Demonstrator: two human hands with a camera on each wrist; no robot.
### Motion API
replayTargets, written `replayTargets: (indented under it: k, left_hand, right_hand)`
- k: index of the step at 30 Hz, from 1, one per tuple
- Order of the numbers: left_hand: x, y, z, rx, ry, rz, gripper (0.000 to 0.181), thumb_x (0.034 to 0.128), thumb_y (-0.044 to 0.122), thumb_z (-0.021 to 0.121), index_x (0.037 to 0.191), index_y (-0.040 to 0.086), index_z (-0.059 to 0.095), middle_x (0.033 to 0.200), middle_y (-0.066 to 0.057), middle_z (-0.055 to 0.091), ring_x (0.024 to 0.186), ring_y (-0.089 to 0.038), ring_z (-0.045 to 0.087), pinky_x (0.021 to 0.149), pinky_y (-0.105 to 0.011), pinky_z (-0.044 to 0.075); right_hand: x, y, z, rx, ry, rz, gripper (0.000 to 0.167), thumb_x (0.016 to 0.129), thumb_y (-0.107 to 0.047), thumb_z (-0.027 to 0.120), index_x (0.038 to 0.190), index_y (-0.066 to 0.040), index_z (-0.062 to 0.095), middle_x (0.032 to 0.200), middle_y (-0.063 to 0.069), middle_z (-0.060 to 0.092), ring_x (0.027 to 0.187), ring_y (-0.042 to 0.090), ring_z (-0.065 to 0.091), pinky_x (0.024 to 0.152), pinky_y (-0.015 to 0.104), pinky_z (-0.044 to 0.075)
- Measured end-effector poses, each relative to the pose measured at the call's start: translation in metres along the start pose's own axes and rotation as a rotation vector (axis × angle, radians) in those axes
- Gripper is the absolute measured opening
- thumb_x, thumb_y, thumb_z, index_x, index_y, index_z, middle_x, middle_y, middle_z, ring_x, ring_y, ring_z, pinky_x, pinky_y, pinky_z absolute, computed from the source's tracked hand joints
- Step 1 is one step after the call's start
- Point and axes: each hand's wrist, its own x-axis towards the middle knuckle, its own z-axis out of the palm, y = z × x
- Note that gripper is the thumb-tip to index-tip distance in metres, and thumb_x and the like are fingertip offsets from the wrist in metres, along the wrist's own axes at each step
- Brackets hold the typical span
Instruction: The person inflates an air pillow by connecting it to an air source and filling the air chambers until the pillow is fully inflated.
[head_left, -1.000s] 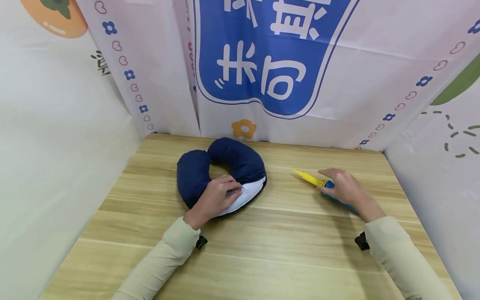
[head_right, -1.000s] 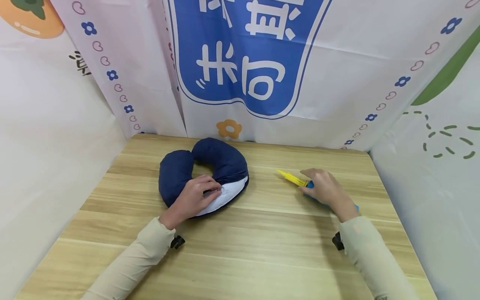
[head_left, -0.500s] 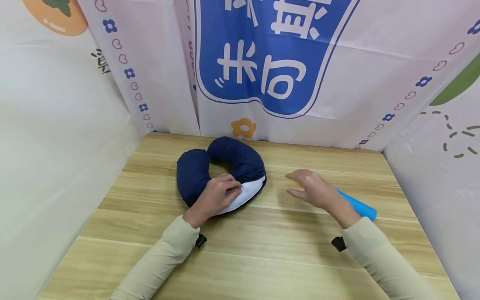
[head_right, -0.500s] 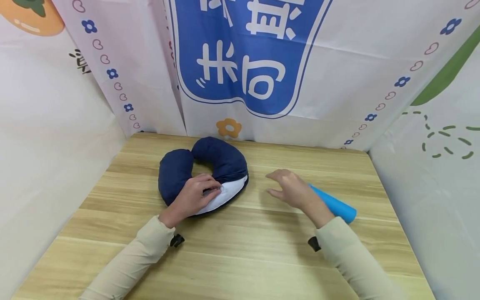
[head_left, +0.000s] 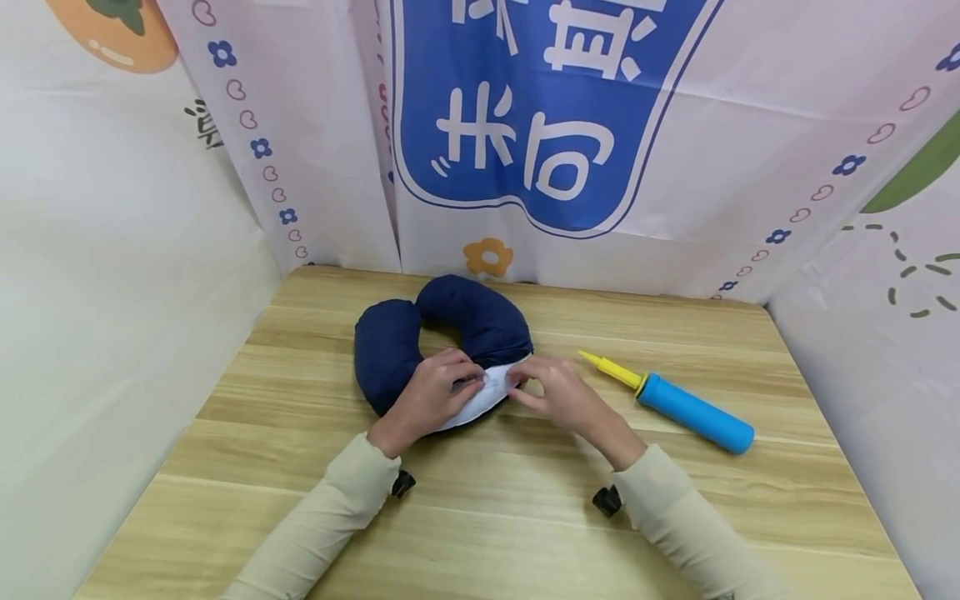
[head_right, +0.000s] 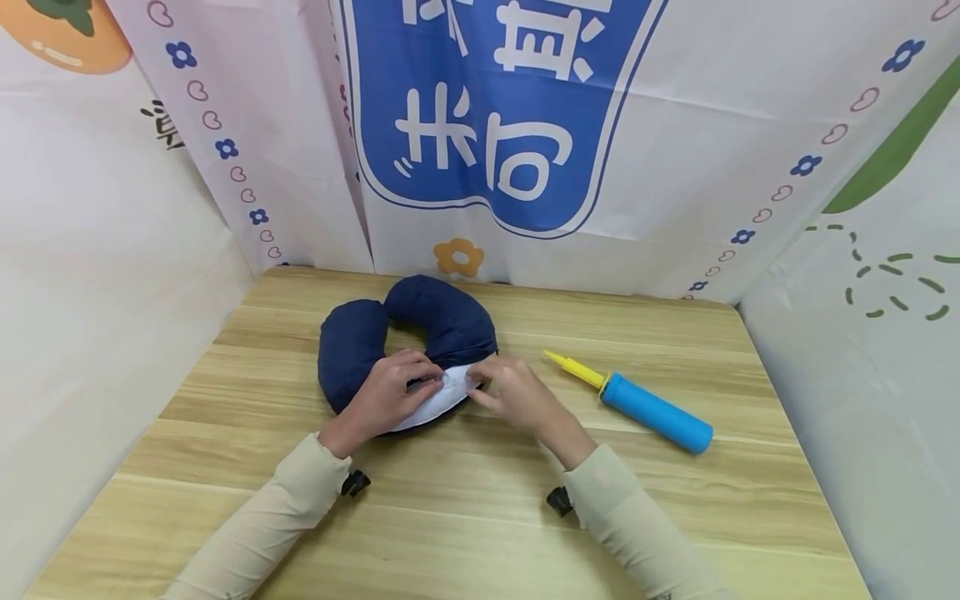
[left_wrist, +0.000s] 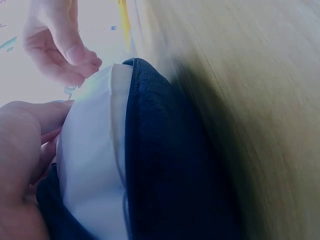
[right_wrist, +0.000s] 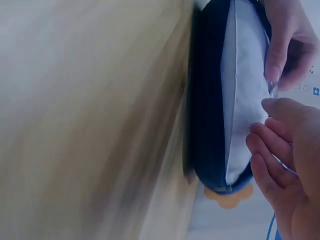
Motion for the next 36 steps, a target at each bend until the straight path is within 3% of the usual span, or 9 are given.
replayTargets:
  k: [12,21,24,28,36]
  left_hand:
    - [-0.001,0.002,-0.001,0.002,-0.022,0.006,0.010,0.0925,0.010,0.082,0.102,0.006,0.081,0.096,-0.004,0.075,0.090,-0.017,0.070,0.080,-0.031,0.062]
    - [0.000,0.002,-0.002,0.014,-0.027,0.008,0.008,0.0925,0.008,0.082,0.101,0.007,0.081,0.095,-0.004,0.076,0.089,-0.017,0.069,0.081,-0.032,0.062]
    - [-0.001,0.002,-0.002,0.018,-0.033,0.006,0.008,0.0927,0.008,0.081,0.101,0.007,0.081,0.096,-0.004,0.076,0.090,-0.018,0.069,0.082,-0.032,0.061]
    - [-0.002,0.002,-0.001,0.028,-0.031,0.008,0.008,0.0931,0.008,0.081,0.101,0.007,0.081,0.096,-0.004,0.076,0.090,-0.018,0.068,0.081,-0.032,0.061]
    - [-0.002,0.004,-0.001,0.058,-0.031,0.014,0.006,0.0938,0.007,0.080,0.100,0.008,0.081,0.095,-0.003,0.075,0.088,-0.017,0.067,0.079,-0.032,0.060]
  right_hand:
    - [0.007,-0.011,0.013,0.109,0.028,0.073,0.007,0.096,-0.005,0.077,0.102,-0.004,0.079,0.095,0.006,0.077,0.083,0.014,0.073,0.075,0.037,0.064]
    - [0.013,-0.017,0.001,0.212,-0.111,0.187,0.007,0.099,-0.009,0.074,0.105,-0.006,0.076,0.099,0.005,0.078,0.089,0.014,0.073,0.082,0.043,0.064]
    - [0.015,-0.016,-0.001,0.257,-0.149,0.207,0.008,0.099,-0.009,0.074,0.106,-0.006,0.077,0.100,0.005,0.078,0.091,0.013,0.072,0.085,0.038,0.063]
    - [0.019,-0.013,0.000,0.264,-0.141,0.198,0.007,0.099,-0.011,0.074,0.104,-0.008,0.078,0.098,0.003,0.080,0.088,0.010,0.072,0.081,0.027,0.061]
    - [0.022,-0.018,0.003,0.257,-0.105,0.227,0.005,0.098,-0.013,0.076,0.099,-0.010,0.080,0.094,0.002,0.080,0.082,0.006,0.069,0.075,0.023,0.060]
